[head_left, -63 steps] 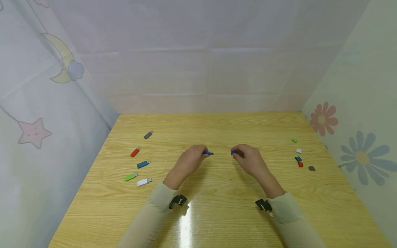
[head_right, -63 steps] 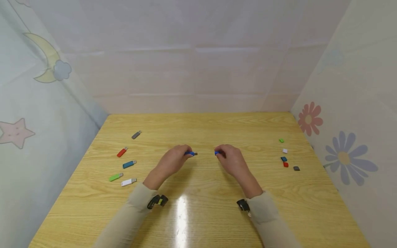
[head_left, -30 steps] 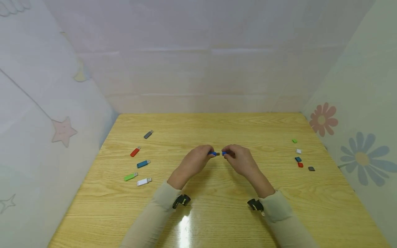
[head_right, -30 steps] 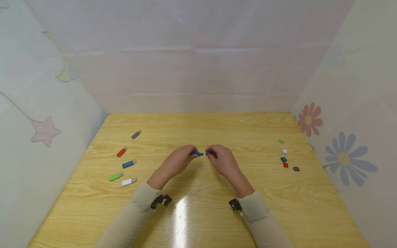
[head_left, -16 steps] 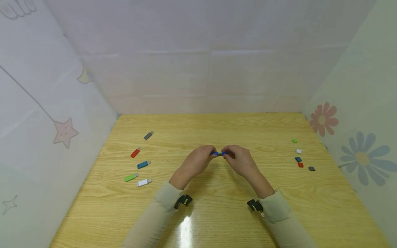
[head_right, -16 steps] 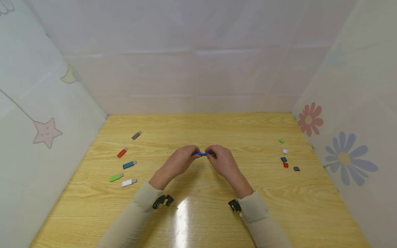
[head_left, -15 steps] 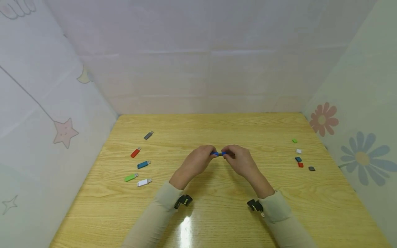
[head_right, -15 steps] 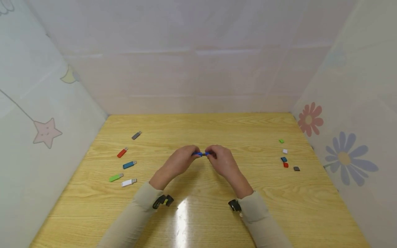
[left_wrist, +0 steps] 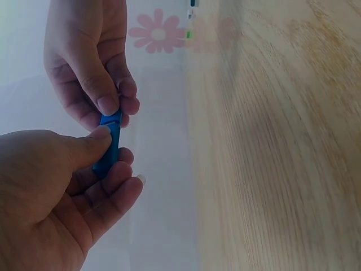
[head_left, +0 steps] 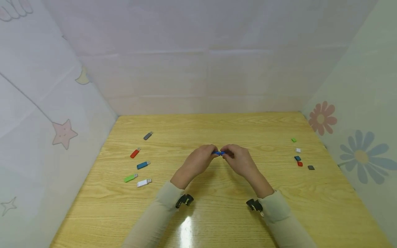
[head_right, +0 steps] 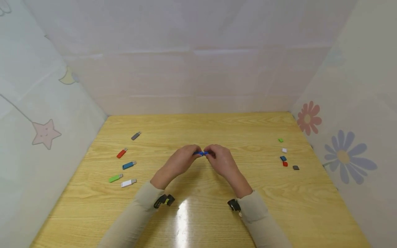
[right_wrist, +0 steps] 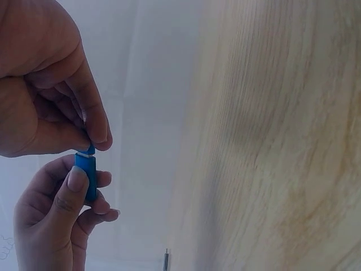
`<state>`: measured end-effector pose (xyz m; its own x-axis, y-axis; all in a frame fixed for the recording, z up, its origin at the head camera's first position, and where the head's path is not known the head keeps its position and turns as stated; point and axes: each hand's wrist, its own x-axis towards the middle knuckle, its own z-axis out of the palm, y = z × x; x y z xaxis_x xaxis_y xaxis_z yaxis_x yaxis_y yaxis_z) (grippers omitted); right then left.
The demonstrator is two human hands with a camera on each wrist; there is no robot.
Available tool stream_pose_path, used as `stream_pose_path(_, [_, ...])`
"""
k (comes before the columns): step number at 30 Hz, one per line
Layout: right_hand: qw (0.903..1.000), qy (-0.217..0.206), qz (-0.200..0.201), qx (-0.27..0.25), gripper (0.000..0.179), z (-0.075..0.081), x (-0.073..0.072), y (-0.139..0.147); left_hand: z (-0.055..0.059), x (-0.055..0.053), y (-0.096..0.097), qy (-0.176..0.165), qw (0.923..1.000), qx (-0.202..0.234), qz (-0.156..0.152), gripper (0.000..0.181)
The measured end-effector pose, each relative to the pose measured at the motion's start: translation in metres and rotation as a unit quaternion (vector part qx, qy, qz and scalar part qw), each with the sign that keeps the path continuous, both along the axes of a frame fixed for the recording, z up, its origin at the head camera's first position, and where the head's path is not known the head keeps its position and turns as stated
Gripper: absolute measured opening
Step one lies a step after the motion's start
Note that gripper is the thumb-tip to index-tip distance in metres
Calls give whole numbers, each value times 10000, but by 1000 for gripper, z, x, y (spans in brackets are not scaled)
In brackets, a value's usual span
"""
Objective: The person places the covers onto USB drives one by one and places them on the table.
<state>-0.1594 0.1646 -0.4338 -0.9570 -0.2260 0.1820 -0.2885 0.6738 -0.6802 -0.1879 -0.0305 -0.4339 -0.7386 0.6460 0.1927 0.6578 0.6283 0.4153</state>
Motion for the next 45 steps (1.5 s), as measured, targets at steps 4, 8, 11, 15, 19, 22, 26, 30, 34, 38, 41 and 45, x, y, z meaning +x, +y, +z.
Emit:
stream_pose_path(4, [10000, 21, -78, -1, 13, 1, 0, 0, 1, 0, 2, -33, 10000, -35, -21, 15])
stream_pose_path(8, [9997, 178, -136, -30, 12, 1, 0, 0, 3, -1, 3, -75, 9999, -118, -77, 15])
stream_pose_path(11, [9994, 297, -150, -70, 10, 1, 0, 0, 4, -1, 5, -89, 9998, -136, -81, 16])
stream_pose_path(15, [9994, 244, -179, -149, 9, 1, -1, 0, 5, -1, 8, -150, 9998, -112, -26, 17])
stream_pose_path(19, [9993, 30, -330, -188, 10, 3, -1, 1, 6, 0, 12, -126, 9999, -107, -18, 19])
stream_pose_path(22, [9989, 51, -430, -198, 10, 4, -1, 0, 7, -1, 13, -35, 10000, -79, -19, 19])
stream_pose_path(26, [9987, 181, -440, -179, 9, 2, -1, -2, 6, -4, 14, 17, 10000, -56, -72, 18])
stream_pose_path(30, [9991, 172, -367, -158, 10, 3, 1, -2, 5, -6, 12, -305, 9994, 82, -116, 19])
stream_pose_path(34, [9997, 216, -88, 6, 12, 4, 0, -1, 3, -11, 7, -938, 9950, 353, -9, 21])
stream_pose_path(38, [9988, 263, 191, 375, 15, 2, -3, -1, -1, -16, 4, -1579, 9861, 516, 3, 23])
stream_pose_path(41, [9971, 311, 222, 660, 13, -1, -5, 0, -3, -19, 3, -1903, 9802, 545, -44, 25])
stream_pose_path(45, [9953, 377, 259, 849, 11, -5, -7, 3, -6, -21, 4, -2059, 9772, 517, -6, 26])
